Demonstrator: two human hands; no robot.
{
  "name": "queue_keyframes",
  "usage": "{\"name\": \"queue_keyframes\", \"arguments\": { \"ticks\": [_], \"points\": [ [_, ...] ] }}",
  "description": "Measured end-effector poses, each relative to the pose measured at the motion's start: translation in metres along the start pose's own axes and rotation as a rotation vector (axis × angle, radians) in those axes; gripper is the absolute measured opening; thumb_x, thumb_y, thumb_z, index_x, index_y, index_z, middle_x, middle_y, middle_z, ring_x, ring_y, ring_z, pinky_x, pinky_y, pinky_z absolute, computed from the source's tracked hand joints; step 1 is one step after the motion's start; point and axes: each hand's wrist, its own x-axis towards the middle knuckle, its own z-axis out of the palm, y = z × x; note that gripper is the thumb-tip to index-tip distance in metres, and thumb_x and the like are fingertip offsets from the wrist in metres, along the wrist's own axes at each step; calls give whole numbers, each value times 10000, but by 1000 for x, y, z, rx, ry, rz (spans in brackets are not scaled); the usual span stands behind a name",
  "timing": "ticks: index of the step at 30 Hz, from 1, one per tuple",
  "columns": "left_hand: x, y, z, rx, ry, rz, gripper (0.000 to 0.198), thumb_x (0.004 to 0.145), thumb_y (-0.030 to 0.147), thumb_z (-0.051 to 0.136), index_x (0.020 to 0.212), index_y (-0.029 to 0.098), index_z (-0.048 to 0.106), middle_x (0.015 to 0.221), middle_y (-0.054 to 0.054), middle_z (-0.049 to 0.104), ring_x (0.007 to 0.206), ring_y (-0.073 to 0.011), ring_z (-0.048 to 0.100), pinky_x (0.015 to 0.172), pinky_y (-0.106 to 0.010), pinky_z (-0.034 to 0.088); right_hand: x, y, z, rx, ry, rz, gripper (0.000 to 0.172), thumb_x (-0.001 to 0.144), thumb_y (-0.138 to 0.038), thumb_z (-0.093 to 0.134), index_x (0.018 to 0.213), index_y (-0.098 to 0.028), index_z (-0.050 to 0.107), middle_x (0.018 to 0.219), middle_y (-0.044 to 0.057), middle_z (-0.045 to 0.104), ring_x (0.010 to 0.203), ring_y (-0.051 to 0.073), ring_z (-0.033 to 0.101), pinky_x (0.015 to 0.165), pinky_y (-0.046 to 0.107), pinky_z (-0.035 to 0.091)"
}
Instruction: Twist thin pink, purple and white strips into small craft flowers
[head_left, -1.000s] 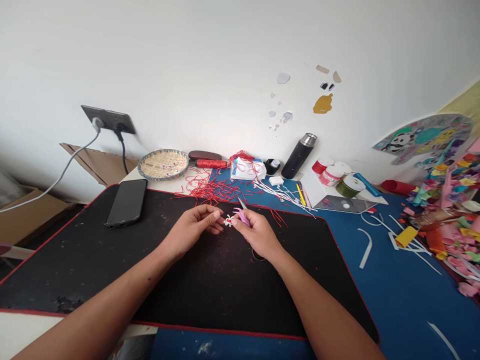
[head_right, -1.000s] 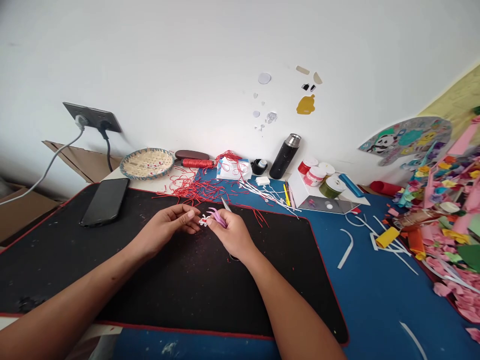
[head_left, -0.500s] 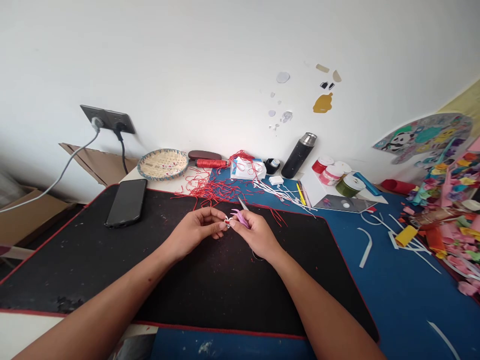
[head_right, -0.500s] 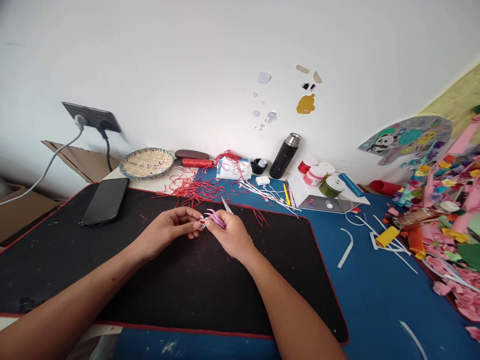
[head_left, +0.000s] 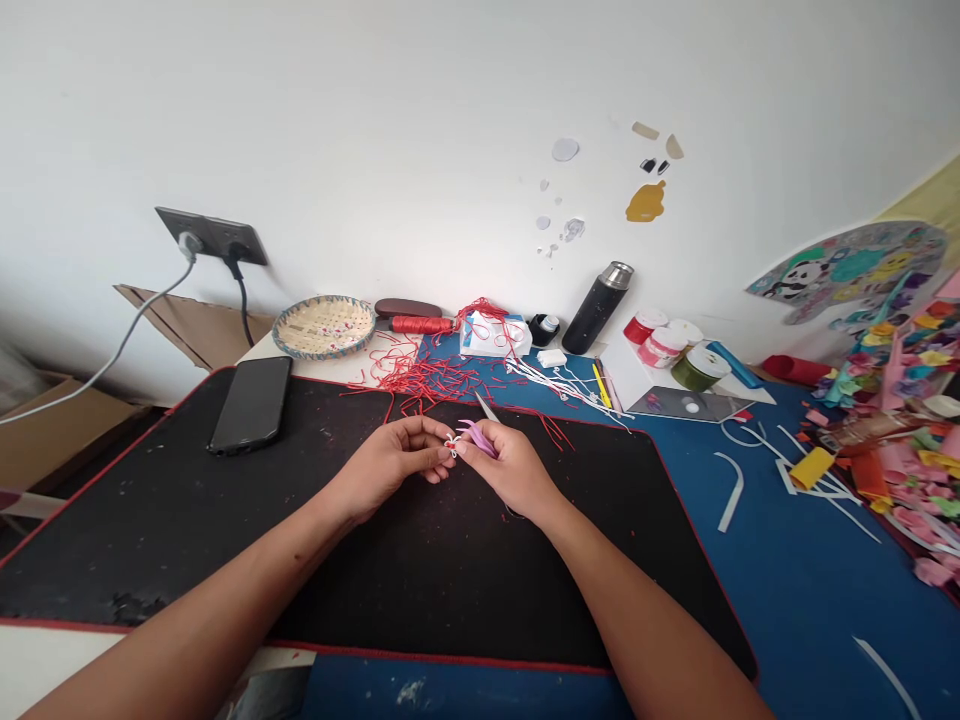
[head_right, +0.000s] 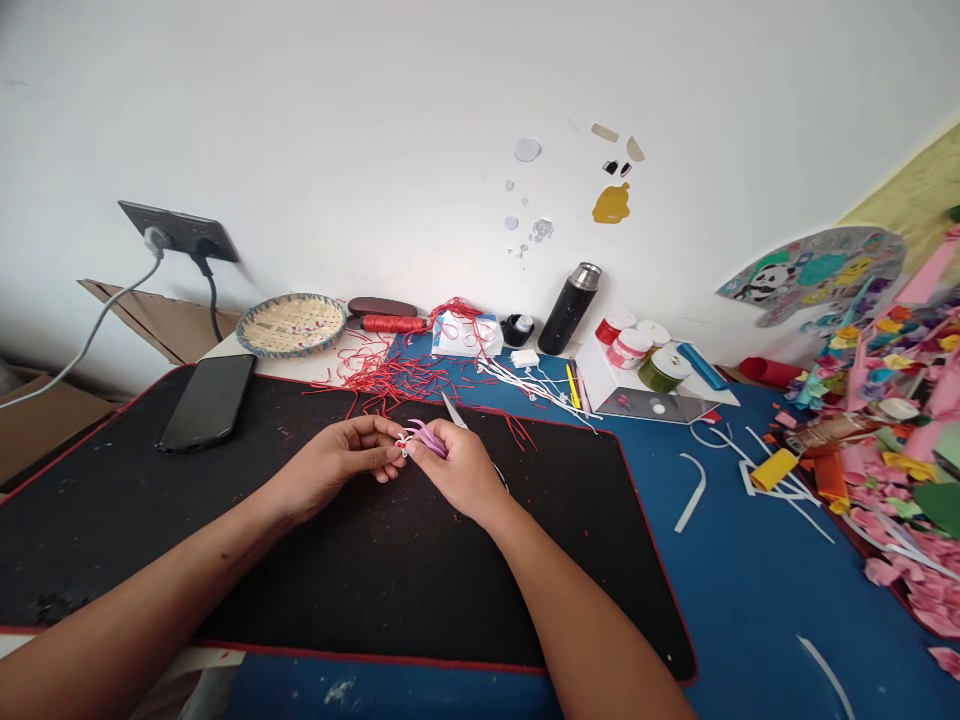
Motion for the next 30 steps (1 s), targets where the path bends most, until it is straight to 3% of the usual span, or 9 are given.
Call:
{"name": "queue_keyframes", "arguments": {
  "ticks": [6, 15, 24, 28, 30],
  "points": [
    [0, -1, 0, -27, 8, -24, 419, 674, 314, 930, 987, 140, 714, 750, -29, 768, 660, -146, 689, 625, -245, 530, 0, 0, 2, 2, -1, 4, 370, 920, -420, 626, 691, -208, 426, 684, -56, 429, 638, 124, 395, 614, 245, 314],
    [0, -2, -1, 3, -3, 28, 354, 726, 292, 890, 996, 148, 714, 770, -20, 762, 676, -146, 686, 634, -249, 524, 0, -2, 0, 19, -13, 15, 358, 944, -485, 587, 745, -197, 512, 692, -51, 391, 640, 128, 364, 599, 245, 296],
    [1, -3, 0, 32, -9, 36, 367, 712, 302, 892, 987, 141, 710, 765, -31, 760, 645, -143, 666, 630, -260, 519, 1, -1, 1, 12, -19, -8, 284, 935, -435, 604, 807, -182, 591, 714, -35, 478, 664, 139, 418, 629, 244, 323],
    [-1, 4, -2, 31, 6, 63, 377, 708, 321, 900, 980, 143, 708, 768, -30, 753, 635, -137, 653, 632, -261, 519, 1, -2, 1, 44, -2, -34, 342, 944, -466, 585, 746, -189, 551, 683, -42, 412, 628, 134, 376, 593, 241, 291],
    [-4, 12, -4, 42, 26, 84, 374, 715, 329, 898, 982, 147, 709, 773, -29, 753, 643, -139, 658, 636, -260, 522, 2, -1, 2, 73, -6, -20, 305, 946, -460, 582, 806, -189, 593, 693, -40, 434, 621, 136, 375, 587, 242, 293]
  ]
}}
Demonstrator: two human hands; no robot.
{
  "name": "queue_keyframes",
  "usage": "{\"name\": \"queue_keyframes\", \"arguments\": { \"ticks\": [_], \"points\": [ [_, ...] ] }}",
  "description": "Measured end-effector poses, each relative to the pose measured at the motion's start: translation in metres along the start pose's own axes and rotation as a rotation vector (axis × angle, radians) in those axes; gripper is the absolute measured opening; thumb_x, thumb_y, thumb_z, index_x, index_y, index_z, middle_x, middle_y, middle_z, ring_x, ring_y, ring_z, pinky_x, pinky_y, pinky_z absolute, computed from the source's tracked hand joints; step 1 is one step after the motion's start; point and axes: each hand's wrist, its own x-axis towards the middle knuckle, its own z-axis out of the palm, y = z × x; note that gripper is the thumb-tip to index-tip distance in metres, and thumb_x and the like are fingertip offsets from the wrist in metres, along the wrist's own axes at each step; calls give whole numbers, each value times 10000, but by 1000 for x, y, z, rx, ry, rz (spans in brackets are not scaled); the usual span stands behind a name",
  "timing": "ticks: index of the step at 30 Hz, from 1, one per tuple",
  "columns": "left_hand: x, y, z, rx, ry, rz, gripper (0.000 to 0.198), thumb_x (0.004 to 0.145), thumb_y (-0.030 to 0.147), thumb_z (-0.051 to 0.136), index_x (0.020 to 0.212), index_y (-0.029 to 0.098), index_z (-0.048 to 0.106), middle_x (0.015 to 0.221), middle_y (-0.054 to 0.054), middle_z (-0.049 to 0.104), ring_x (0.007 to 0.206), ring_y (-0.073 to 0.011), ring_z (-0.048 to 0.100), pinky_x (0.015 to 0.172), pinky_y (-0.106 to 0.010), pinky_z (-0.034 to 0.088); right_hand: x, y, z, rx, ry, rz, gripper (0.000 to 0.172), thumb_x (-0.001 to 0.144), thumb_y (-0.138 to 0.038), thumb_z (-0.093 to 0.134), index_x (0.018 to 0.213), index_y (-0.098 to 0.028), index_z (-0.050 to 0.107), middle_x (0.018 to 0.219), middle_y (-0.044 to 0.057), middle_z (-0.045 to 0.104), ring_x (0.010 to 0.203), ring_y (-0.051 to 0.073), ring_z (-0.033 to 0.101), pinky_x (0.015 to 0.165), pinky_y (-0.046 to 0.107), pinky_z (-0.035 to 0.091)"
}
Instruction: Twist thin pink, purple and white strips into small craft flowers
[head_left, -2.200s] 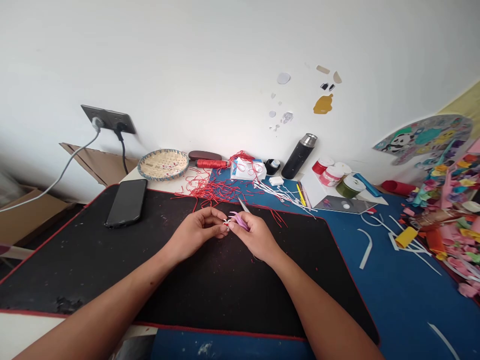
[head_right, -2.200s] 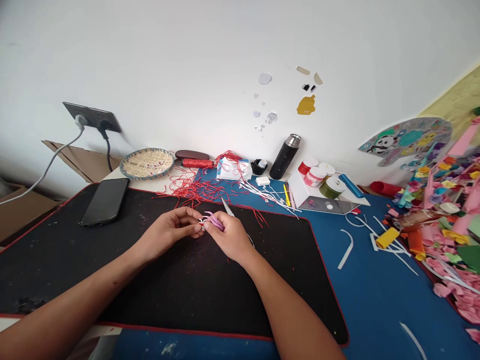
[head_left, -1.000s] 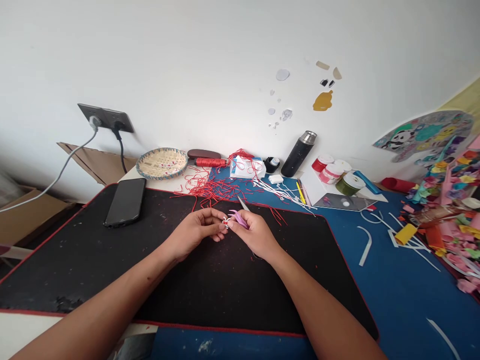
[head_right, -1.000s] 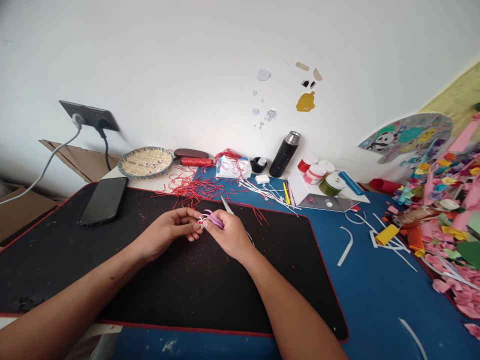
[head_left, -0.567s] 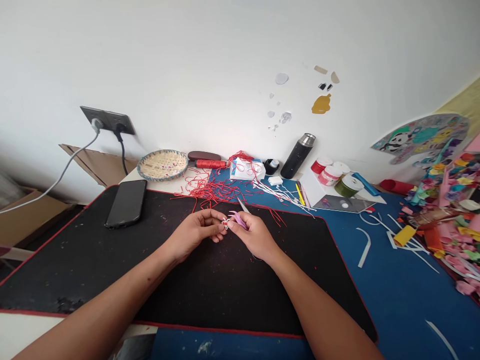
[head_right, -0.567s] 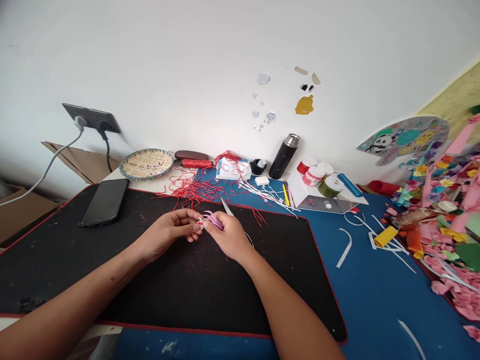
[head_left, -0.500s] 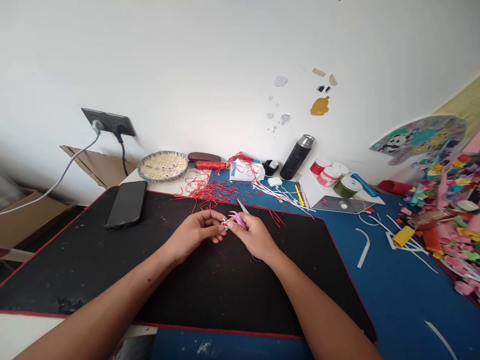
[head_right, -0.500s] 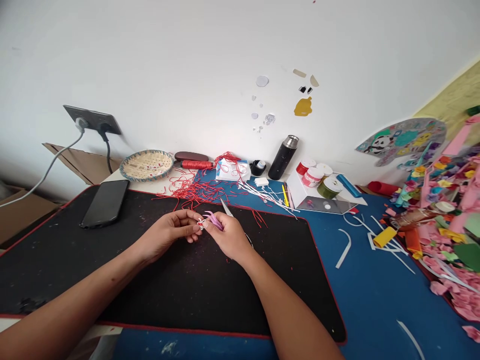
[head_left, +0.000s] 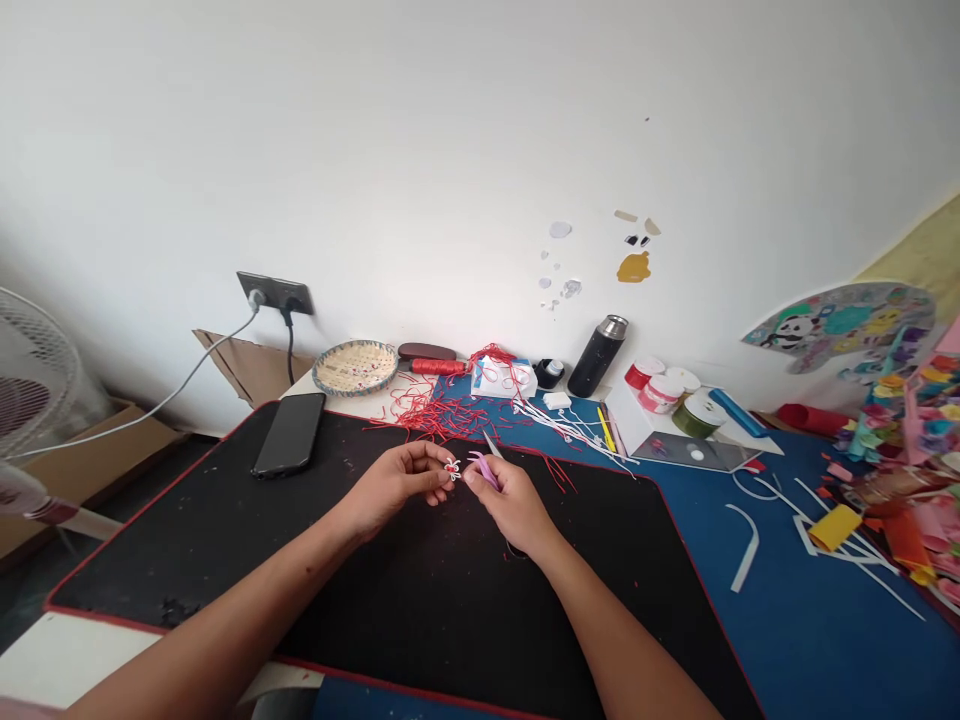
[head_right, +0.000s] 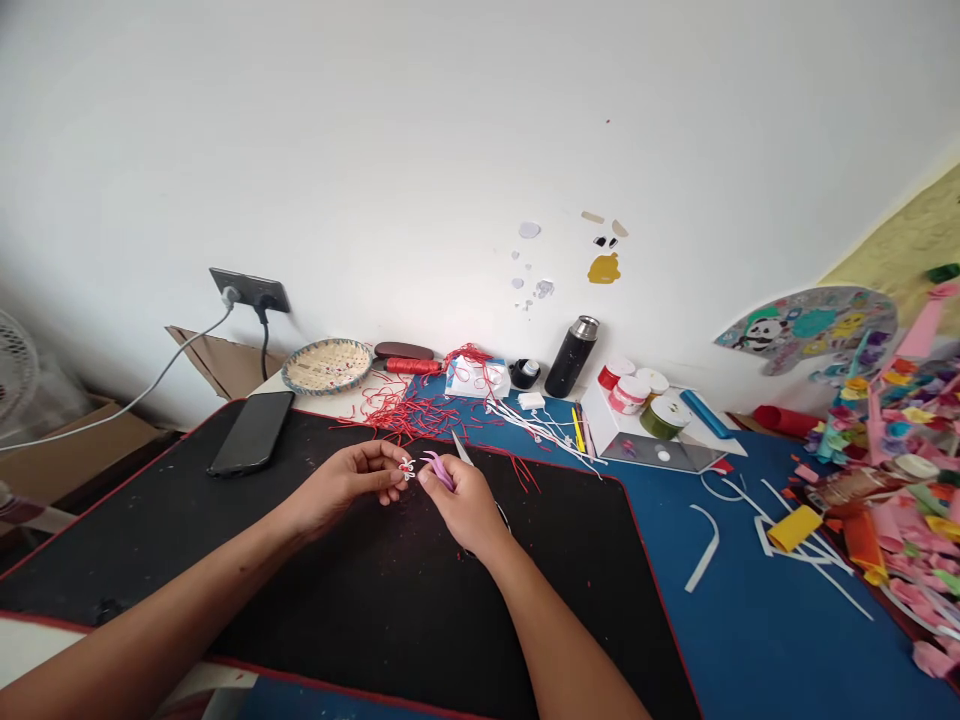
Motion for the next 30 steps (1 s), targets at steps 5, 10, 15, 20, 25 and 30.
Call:
{"name": "queue_keyframes", "arguments": {
  "ticks": [5, 10, 15, 20, 25, 30],
  "points": [
    [0, 28, -26, 72, 96, 45, 408, 691, 377, 912, 976, 171, 704, 792, -35, 771, 684, -167, 700, 649, -268, 546, -1, 4, 1, 13, -13, 7, 300, 956, -461, 580, 831, -190, 616, 691, -37, 427, 623, 142, 382, 591, 248, 289],
    [20, 62, -96, 354, 363, 89, 483, 571, 477, 930, 892, 191, 710, 804, -55, 793, 742, -221, 744, 709, -322, 606, -2, 1, 3, 1, -25, 2, 310, 965, -468, 558, 842, -189, 620, 681, -43, 408, 617, 142, 380, 592, 248, 295],
    [48, 87, -162, 617, 557, 55, 448, 476, 501, 916, 693, 207, 657, 710, -50, 777, 673, -230, 726, 660, -321, 596, -3, 4, 5, -76, -27, 7, 340, 981, -450, 533, 751, -201, 513, 677, -46, 395, 621, 135, 373, 586, 247, 282],
    [74, 93, -196, 902, 613, -27, 262, 551, 351, 878, 635, 212, 672, 581, 1, 715, 618, -211, 674, 604, -269, 485, -4, 11, 7, -116, -49, 17, 338, 987, -418, 550, 730, -212, 472, 673, -38, 474, 625, 144, 444, 589, 250, 303],
    [90, 92, -212, 1149, 584, -97, 125, 627, 173, 827, 614, 187, 703, 519, 38, 659, 642, -190, 616, 607, -240, 356, -5, 5, 7, -158, -76, 51, 274, 982, -368, 564, 759, -212, 533, 703, -23, 557, 659, 158, 518, 603, 254, 326],
    [93, 86, -216, 1261, 528, -94, 105, 690, 109, 800, 638, 150, 718, 469, 68, 591, 582, -150, 529, 615, -223, 300, -6, -1, 7, -213, -101, 74, 210, 978, -345, 580, 820, -209, 608, 710, -27, 596, 650, 147, 525, 601, 247, 326]
  ]
}}
